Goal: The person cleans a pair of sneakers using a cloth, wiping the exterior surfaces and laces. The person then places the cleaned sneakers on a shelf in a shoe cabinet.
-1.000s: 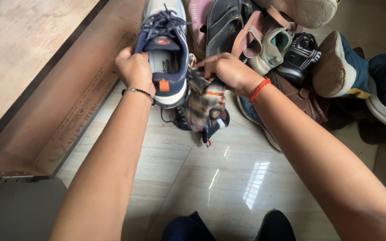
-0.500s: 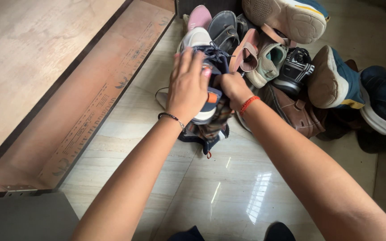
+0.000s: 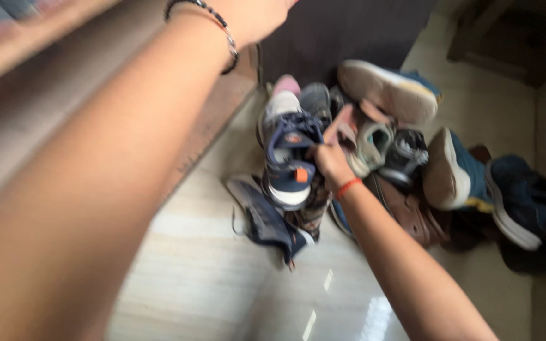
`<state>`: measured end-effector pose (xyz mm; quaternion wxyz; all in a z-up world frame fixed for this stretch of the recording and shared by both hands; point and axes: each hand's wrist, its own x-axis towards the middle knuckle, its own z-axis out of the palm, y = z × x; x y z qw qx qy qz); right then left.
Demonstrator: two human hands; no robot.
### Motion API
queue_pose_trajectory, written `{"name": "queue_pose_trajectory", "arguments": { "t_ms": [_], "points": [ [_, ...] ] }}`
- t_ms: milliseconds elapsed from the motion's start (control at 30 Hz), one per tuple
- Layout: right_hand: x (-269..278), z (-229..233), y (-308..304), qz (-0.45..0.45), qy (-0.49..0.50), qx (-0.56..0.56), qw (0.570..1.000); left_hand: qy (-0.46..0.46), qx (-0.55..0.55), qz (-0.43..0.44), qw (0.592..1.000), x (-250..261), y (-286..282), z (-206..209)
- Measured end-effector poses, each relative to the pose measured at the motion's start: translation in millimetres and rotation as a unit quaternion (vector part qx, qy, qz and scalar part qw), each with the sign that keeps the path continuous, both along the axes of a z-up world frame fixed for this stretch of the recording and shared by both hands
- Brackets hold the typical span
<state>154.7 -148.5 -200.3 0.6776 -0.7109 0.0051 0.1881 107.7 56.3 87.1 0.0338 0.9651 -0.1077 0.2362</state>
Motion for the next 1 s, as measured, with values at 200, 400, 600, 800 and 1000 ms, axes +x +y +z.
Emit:
{"name": "queue_pose_trajectory", "arguments": {
  "t_ms": [200, 400, 600, 800, 1000],
  "points": [
    [17, 51, 11, -0.009, -0.074, -0.085, 0.994, 0.017, -0.158, -0.017, 0.987, -55, -27, -29],
    [27, 225, 26, 0.053, -0.226, -0.212, 0.949, 0.015, -0.204, -0.018, 0.979, -49, -13, 52],
    [28, 362, 22, 0.056, -0.354, -0.205, 0.911, -0.21, -0.342, -0.056, 0.914, -37, -13, 226],
    [34, 414, 17, 0.048, -0.516, -0.256, 0.816, -0.076, -0.113, -0.065, 0.988, -62, -46, 180],
    [20, 402, 25, -0.024, -0.446, -0.31, 0.839, 0.048, 0.013, -0.045, 0.998, -79, -65, 139]
  ]
}}
